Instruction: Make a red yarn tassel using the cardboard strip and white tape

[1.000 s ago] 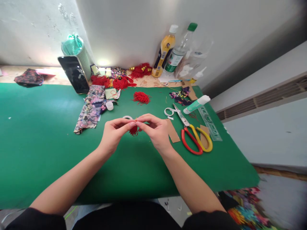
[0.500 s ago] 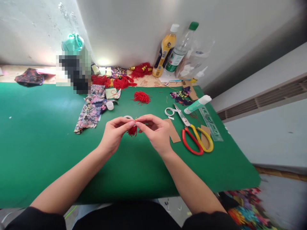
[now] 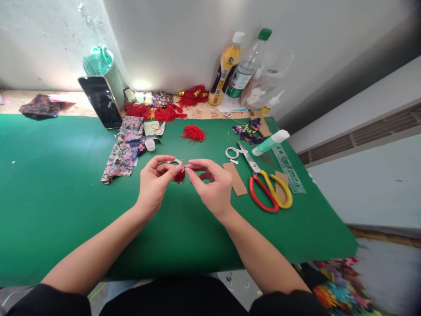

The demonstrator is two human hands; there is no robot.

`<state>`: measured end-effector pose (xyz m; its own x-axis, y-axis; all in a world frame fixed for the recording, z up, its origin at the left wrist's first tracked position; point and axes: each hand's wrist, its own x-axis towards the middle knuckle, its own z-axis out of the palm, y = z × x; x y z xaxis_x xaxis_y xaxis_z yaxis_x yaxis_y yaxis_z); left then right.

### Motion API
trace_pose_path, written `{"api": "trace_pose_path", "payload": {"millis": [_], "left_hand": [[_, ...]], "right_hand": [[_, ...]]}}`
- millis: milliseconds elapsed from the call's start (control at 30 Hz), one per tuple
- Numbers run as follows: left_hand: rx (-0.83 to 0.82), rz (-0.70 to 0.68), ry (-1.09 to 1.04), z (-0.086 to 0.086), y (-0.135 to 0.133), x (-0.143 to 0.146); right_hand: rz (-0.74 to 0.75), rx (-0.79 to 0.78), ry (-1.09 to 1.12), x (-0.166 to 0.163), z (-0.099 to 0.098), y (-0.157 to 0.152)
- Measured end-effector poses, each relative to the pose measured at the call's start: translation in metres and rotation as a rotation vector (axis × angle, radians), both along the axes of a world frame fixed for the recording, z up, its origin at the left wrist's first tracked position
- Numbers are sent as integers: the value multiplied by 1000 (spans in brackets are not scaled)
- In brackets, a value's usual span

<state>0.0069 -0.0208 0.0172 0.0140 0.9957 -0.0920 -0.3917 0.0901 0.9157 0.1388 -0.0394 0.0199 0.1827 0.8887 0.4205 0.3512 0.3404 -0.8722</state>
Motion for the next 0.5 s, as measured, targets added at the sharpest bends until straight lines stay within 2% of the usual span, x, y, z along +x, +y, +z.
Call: {"api": "trace_pose_path", "payload": {"millis": [300, 500], "left_hand": [[70, 11, 120, -1, -1, 0], [150, 64, 298, 0, -4, 0]], "right_hand": [[52, -118, 113, 0, -1, 1], [82, -199, 178, 0, -2, 2]]}}
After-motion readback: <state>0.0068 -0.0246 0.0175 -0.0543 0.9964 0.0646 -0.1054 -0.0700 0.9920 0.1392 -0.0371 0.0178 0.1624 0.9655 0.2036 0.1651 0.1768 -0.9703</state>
